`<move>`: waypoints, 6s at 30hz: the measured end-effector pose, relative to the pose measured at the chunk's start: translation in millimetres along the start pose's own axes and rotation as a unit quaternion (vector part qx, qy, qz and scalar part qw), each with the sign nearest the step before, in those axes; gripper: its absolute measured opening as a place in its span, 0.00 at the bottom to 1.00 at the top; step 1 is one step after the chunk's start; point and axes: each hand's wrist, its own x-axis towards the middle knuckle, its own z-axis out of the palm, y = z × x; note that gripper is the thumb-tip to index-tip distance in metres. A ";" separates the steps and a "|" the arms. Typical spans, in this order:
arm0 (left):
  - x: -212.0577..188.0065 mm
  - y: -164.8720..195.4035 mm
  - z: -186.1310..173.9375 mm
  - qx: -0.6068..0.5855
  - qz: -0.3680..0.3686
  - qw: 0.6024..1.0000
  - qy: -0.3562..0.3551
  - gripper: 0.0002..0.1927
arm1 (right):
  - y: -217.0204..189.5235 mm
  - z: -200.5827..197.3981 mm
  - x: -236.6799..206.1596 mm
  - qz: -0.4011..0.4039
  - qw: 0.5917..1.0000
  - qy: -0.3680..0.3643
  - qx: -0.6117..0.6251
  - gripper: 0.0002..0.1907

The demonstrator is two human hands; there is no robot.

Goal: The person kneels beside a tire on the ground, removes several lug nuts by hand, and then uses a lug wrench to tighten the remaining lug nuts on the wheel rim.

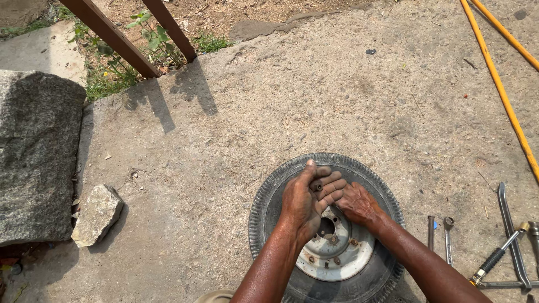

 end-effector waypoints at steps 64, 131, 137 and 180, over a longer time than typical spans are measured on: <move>2.4 1.8 -0.9 -0.055 -0.036 0.998 0.012 0.35 | -22.3 -50.4 -2.1 0.142 0.984 0.078 0.067 0.06; -13.1 -142.7 -149.6 0.602 0.033 0.626 0.495 0.53 | -114.4 -34.9 -46.4 -0.090 0.966 -0.107 0.219 0.10; -10.9 -139.7 -149.1 0.599 0.031 0.629 0.494 0.53 | -111.0 -30.6 -53.9 -0.077 0.968 -0.089 0.222 0.08; -11.3 -138.2 -149.9 0.602 0.026 0.622 0.500 0.53 | -113.5 -22.5 -70.4 0.020 0.949 -0.162 0.270 0.22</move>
